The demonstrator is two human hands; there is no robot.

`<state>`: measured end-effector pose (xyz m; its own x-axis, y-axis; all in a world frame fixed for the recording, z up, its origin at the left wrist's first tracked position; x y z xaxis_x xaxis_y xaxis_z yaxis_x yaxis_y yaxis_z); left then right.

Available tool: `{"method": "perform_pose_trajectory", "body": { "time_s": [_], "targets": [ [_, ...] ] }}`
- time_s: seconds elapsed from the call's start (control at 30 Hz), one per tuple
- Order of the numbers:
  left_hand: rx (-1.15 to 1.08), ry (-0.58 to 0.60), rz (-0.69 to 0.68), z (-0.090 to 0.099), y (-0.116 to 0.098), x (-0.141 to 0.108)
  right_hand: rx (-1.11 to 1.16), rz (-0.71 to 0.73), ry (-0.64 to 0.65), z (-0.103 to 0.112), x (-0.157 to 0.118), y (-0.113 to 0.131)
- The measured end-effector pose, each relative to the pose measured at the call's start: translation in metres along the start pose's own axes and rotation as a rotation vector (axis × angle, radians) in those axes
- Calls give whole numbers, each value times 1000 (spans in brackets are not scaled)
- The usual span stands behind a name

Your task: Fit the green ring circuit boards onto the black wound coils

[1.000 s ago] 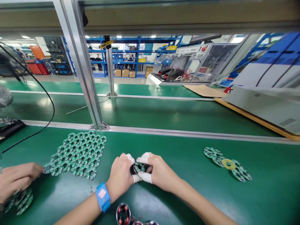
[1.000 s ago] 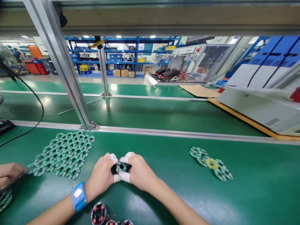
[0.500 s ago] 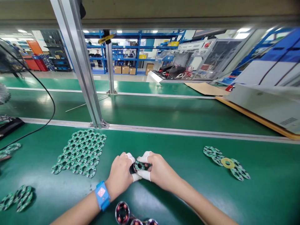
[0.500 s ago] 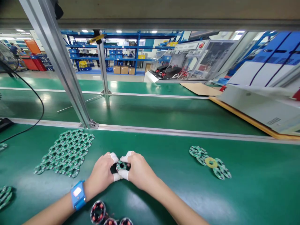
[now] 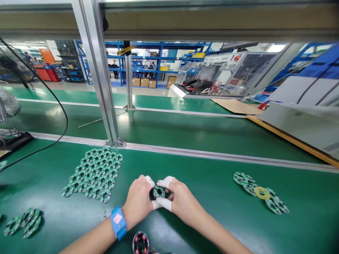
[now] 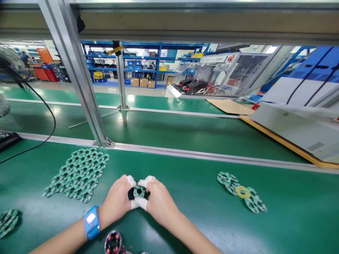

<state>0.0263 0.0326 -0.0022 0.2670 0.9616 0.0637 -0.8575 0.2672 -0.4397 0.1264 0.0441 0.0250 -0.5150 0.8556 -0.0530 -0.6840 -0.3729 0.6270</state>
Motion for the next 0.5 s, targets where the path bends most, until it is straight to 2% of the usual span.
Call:
{"method": "perform_pose_trajectory", "body": {
  "time_s": [0.5],
  "targets": [
    [-99,-52,-38,-3,0,-1,-85,-18,-26,-1,0,5]
  ]
}}
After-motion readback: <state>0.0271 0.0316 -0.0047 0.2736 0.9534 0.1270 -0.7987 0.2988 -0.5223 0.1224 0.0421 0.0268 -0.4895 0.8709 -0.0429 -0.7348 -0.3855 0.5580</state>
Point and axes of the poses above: each hand's wrist, its own x-axis towards the middle knuckle, its own z-axis out of the back of the hand, y = z × x, the point moved 7 cm from there along x, towards the middle knuckle
